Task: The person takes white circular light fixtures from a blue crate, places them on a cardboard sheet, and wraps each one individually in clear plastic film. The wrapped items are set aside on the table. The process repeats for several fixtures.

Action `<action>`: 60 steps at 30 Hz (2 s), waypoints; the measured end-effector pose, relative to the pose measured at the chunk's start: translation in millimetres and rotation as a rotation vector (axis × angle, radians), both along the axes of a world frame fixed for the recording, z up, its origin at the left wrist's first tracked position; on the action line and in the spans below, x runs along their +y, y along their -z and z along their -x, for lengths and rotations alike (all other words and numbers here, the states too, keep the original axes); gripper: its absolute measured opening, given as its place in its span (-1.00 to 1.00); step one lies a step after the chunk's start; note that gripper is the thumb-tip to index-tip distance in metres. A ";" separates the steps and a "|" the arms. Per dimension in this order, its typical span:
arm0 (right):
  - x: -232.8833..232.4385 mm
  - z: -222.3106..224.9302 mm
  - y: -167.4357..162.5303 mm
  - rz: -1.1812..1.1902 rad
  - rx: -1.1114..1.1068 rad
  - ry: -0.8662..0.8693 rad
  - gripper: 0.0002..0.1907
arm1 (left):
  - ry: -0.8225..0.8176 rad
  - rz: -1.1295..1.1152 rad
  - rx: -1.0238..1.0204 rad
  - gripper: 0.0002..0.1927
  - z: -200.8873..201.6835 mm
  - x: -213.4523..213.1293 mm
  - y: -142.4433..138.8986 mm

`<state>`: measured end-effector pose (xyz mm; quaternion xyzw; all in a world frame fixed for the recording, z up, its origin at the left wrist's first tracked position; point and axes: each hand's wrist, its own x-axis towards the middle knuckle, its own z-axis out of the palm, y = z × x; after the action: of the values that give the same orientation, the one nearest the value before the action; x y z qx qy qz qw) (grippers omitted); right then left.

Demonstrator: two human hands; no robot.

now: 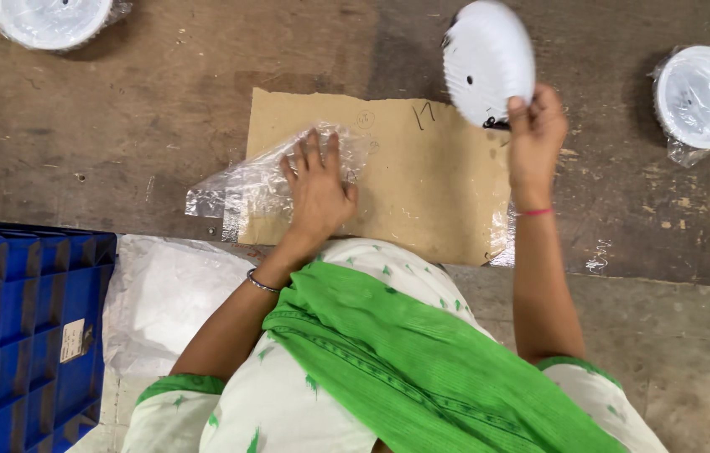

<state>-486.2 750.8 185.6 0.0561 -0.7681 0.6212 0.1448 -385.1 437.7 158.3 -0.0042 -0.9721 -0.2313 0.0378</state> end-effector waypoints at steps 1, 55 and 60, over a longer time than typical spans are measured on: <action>5.4 0.3 -5.1 0.262 -0.069 -0.086 -0.90 | -0.019 -0.039 0.010 -0.17 3.5 -3.5 2.1; -128.0 -74.4 20.9 0.780 -0.825 -0.619 -0.59 | 0.164 -0.355 0.116 -0.52 24.5 29.6 -46.4; -143.6 -80.2 2.4 0.828 -0.882 -0.593 -0.45 | 0.224 -0.398 0.126 -0.51 25.3 42.2 -49.3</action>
<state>-406.0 607.2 183.2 -0.0544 -0.4060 0.8425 -0.3498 -410.5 479.9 207.6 -0.1189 -0.8966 -0.4204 0.0727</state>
